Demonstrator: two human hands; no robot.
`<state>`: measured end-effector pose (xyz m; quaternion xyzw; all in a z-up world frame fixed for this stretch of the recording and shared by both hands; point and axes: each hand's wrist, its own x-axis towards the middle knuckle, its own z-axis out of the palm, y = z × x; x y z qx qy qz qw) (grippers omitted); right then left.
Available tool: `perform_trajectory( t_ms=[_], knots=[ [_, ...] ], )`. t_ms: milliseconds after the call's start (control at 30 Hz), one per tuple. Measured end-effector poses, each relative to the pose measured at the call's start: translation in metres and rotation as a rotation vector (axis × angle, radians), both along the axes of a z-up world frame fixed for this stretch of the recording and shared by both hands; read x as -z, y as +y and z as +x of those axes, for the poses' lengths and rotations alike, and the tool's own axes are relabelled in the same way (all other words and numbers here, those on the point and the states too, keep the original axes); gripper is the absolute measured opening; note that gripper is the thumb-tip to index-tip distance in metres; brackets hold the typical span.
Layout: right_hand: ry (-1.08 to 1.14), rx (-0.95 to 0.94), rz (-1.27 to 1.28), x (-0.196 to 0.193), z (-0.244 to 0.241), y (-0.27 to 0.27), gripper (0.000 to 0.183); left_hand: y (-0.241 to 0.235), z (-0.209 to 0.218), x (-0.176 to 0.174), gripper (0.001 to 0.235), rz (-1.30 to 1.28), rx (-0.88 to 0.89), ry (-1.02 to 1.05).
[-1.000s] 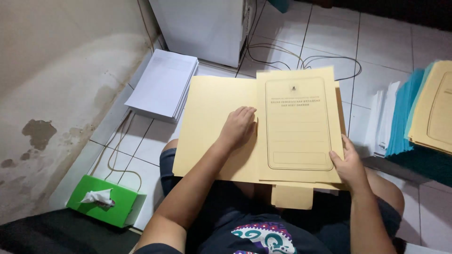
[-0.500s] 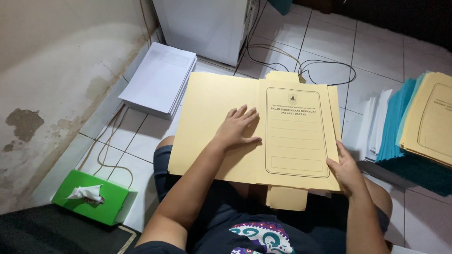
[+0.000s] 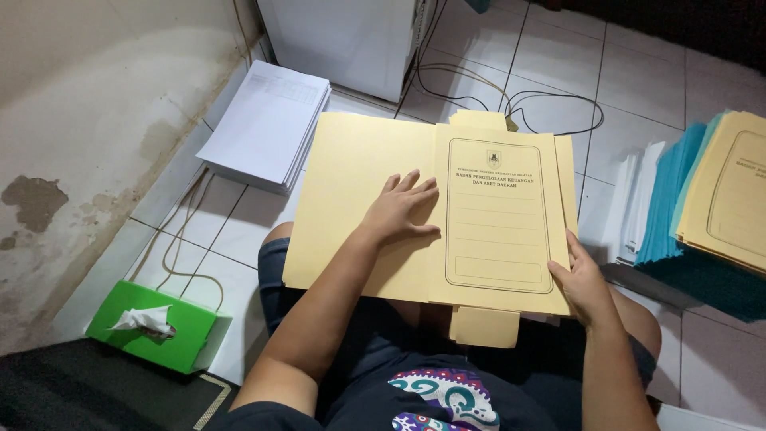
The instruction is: The person sits on the floor and repeatedly folds yellow file folders. They pick up a folder, fold the top flap down, and smooth it with their hands. This process is repeated for multiple folders throughout the video.
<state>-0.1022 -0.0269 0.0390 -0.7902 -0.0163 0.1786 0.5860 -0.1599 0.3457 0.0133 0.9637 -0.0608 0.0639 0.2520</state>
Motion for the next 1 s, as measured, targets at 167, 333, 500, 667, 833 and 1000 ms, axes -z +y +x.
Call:
perform_trajectory(
  t_ms=[167,333,500,667,833,1000],
  knots=[
    [-0.009,-0.013,-0.012,0.004,0.002,-0.004,0.081,0.002,0.003,0.006,0.092,-0.001,0.005,0.001],
    [-0.03,-0.051,-0.052,0.015,0.009,-0.008,0.081,0.001,0.003,0.006,0.095,0.0,0.006,0.012],
    [-0.091,0.009,-0.108,0.032,0.012,-0.021,0.075,0.0,0.007,0.006,0.096,0.039,0.008,0.054],
    [-0.225,-0.002,-0.413,0.032,0.012,-0.026,0.07,0.0,0.007,0.007,0.095,0.073,0.004,0.056],
    [-0.391,-0.101,-0.799,0.022,0.013,-0.018,0.084,0.0,0.009,0.009,0.094,0.113,0.003,0.054],
    [-0.191,-0.131,-0.526,-0.046,-0.005,0.006,0.069,0.0,0.009,0.01,0.088,0.089,0.001,0.016]
  ],
)
